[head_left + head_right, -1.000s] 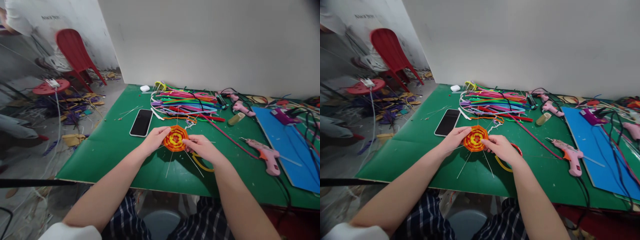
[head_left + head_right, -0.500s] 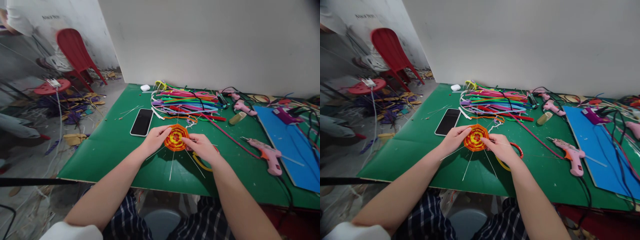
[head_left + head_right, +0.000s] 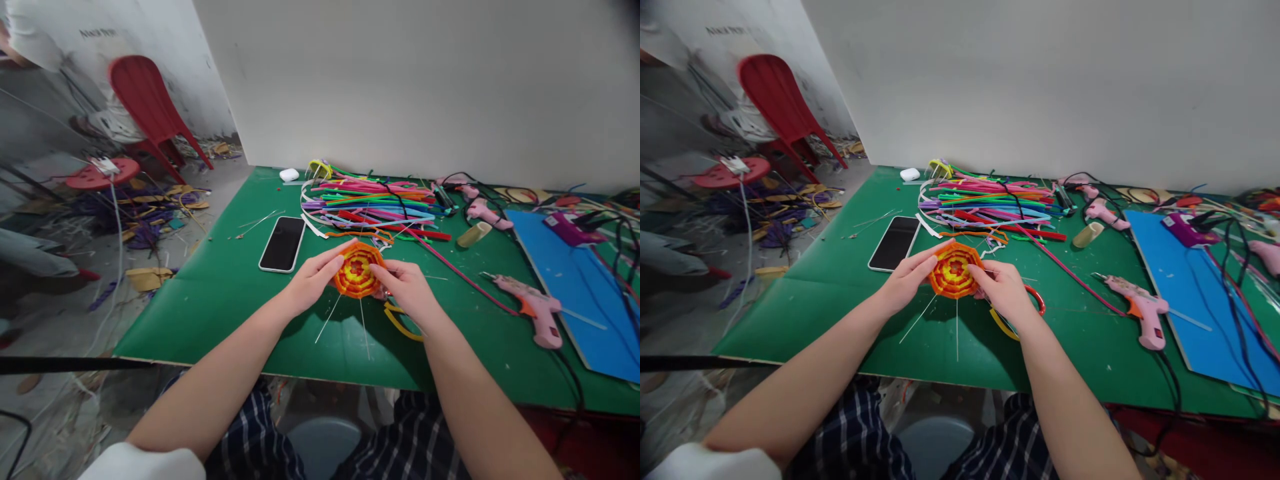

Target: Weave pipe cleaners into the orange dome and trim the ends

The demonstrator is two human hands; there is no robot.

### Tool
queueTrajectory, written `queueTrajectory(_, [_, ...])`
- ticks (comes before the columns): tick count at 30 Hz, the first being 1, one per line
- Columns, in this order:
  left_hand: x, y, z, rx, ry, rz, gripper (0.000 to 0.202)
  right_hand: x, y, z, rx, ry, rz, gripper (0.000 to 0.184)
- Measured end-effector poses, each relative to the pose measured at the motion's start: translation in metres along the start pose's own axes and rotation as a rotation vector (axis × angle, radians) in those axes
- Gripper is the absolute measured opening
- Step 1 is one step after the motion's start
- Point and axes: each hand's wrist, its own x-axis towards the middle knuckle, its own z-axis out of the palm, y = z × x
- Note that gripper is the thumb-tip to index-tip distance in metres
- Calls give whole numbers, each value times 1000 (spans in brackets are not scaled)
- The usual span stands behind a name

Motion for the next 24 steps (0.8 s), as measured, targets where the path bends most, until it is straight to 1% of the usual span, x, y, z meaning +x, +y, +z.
queueTrajectory(2, [0, 0, 0, -20, -8, -17, 46, 0, 0, 0, -4, 0, -12, 31])
queueTrajectory(6, [-1, -1, 0, -22, -19, -6, 45, 1, 0, 0, 2, -9, -1, 30])
queueTrajectory(14, [0, -1, 1, -18, 5, 20, 43, 0, -1, 0, 21, -16, 9, 30])
queueTrajectory(20, [-1, -2, 1, -9, 6, 22, 46, 0, 0, 1, 13, -16, 6, 32])
queueTrajectory(24, [-1, -3, 1, -2, 5, 45, 44, 1, 0, 1, 19, -18, 7, 31])
